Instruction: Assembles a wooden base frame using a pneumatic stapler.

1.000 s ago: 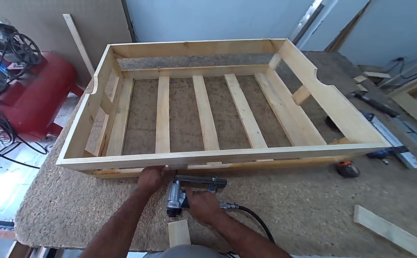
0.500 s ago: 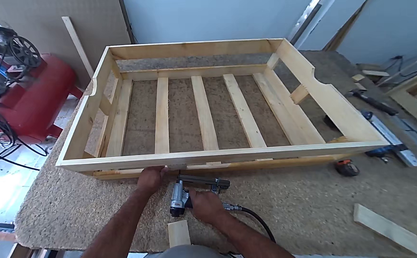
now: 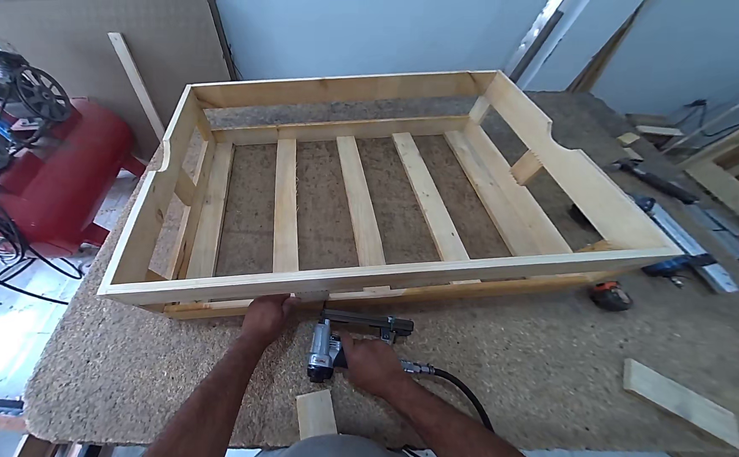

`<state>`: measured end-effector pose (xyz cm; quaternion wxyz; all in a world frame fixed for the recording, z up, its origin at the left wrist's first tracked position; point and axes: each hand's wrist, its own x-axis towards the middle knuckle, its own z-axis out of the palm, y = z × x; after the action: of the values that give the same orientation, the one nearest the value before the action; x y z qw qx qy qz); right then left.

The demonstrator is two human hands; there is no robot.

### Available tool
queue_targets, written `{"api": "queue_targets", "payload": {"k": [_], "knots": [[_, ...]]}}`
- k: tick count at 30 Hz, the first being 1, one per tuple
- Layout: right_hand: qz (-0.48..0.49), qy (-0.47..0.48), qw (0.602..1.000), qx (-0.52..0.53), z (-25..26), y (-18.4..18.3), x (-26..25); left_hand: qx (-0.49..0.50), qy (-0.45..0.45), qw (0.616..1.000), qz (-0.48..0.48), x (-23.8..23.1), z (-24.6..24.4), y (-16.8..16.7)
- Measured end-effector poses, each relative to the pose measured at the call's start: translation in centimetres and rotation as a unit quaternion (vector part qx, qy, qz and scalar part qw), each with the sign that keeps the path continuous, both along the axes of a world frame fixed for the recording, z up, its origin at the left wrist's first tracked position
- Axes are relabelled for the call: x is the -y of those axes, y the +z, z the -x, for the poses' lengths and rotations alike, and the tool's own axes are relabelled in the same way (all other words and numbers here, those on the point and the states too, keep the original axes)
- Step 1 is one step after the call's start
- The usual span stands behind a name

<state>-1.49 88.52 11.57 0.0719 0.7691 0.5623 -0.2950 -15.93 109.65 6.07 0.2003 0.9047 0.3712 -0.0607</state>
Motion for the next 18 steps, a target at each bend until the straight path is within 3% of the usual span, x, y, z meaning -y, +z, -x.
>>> {"api": "queue_targets", "payload": {"k": [11,15,18], "knots": [[0.013,-0.024,1.000,0.003,0.2,0.2,0.8,0.017,0.013,1.000,-0.005,0.5,0.1,0.2],[0.037,-0.093,0.995,-0.015,-0.4,0.4,4.8,0.092,0.064,0.994,0.003,5.8,2.2,1.1],[0.072,-0.131,0.989,-0.012,-1.4,-0.2,9.3,0.012,-0.010,0.991,0.134,11.1,4.5,2.6]]}}
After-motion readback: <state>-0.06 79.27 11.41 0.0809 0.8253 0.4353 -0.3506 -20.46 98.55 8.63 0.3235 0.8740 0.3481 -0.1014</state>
